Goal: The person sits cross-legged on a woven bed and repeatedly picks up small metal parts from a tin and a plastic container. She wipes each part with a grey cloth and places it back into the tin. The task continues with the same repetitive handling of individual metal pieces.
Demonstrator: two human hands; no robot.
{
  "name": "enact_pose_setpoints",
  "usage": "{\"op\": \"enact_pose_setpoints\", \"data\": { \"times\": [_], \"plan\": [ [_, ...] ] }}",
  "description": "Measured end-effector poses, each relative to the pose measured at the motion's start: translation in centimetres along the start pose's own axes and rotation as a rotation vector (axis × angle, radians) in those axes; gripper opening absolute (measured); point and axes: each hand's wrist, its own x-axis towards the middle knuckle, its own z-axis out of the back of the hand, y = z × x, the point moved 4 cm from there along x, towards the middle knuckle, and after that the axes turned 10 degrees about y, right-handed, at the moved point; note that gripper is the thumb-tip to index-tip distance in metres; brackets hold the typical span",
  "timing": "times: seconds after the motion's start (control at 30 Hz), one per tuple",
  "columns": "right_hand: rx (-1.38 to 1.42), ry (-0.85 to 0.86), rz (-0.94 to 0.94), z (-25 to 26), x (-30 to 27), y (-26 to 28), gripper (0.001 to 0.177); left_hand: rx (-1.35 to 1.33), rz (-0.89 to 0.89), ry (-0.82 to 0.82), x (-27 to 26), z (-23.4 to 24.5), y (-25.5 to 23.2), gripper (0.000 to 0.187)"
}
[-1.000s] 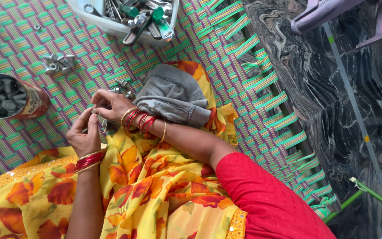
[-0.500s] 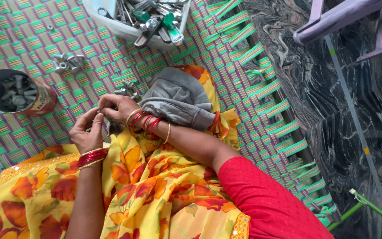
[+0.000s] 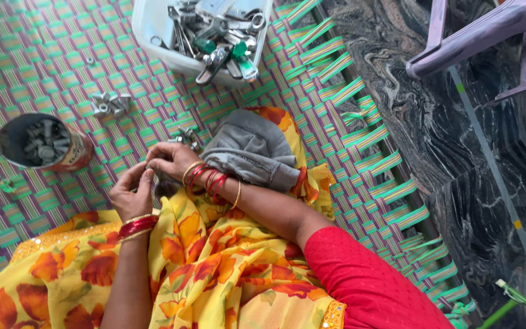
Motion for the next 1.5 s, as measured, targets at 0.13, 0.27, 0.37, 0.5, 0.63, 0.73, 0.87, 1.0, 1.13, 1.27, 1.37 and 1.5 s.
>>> {"op": "enact_pose_setpoints", "data": {
  "times": [0.13, 0.27, 0.37, 0.5, 0.63, 0.73, 0.87, 1.0, 1.13, 1.27, 1.37, 1.5],
  "plan": [
    [-0.072, 0.073, 0.035, -0.4, -0.2, 0.6, 0.012, 0.045, -0.054, -0.051, 0.4, 0.5, 0.0, 0.023],
    [-0.038, 0.05, 0.002, -0.7, -0.7, 1.1, 0.012, 0.061, -0.041, -0.056, -0.1, 0.5, 0.1, 0.023],
    [-0.139, -0.004, 0.068, -0.7, -0.6, 2.9, 0.013, 0.085, -0.032, -0.079, 0.0, 0.4, -0.4, 0.023],
    [-0.188, -0.067, 0.011, -0.6, -1.3, 3.8, 0.015, 0.021, -0.036, -0.063, -0.4, 0.0, 0.0, 0.023],
    [-0.197, -0.046, 0.01, -0.6, -1.1, 3.8, 0.017, -0.097, -0.017, -0.033, 0.3, 0.3, 0.6, 0.026],
    [-0.161, -0.024, 0.092, -0.9, -1.1, 3.2, 0.016, -0.144, -0.024, 0.019, -0.2, 0.4, 0.5, 0.024],
    [-0.036, -0.037, 0.029, -0.8, -0.8, 2.1, 0.016, -0.031, -0.036, 0.023, -0.8, 0.0, -0.6, 0.023],
    [-0.064, -0.061, -0.029, -0.3, -0.2, 1.7, 0.016, -0.017, -0.053, 0.007, -0.7, -0.2, -0.8, 0.023],
    [-0.403, -0.077, -0.01, -0.7, -0.3, 1.5, 0.022, 0.023, -0.053, -0.054, -0.4, 0.7, 1.0, 0.024],
    [-0.311, -0.08, 0.019, -0.6, -0.4, 1.6, 0.022, -0.04, -0.09, -0.051, 0.6, 0.7, 3.0, 0.025],
    [-0.141, -0.071, 0.07, -0.4, -0.7, 2.1, 0.017, -0.067, -0.058, -0.077, 0.8, 0.3, 3.6, 0.029],
    [0.108, 0.022, 0.007, -0.4, 0.0, 1.2, 0.014, -0.071, -0.008, -0.106, 1.0, 0.1, 3.4, 0.026]
  ]
}}
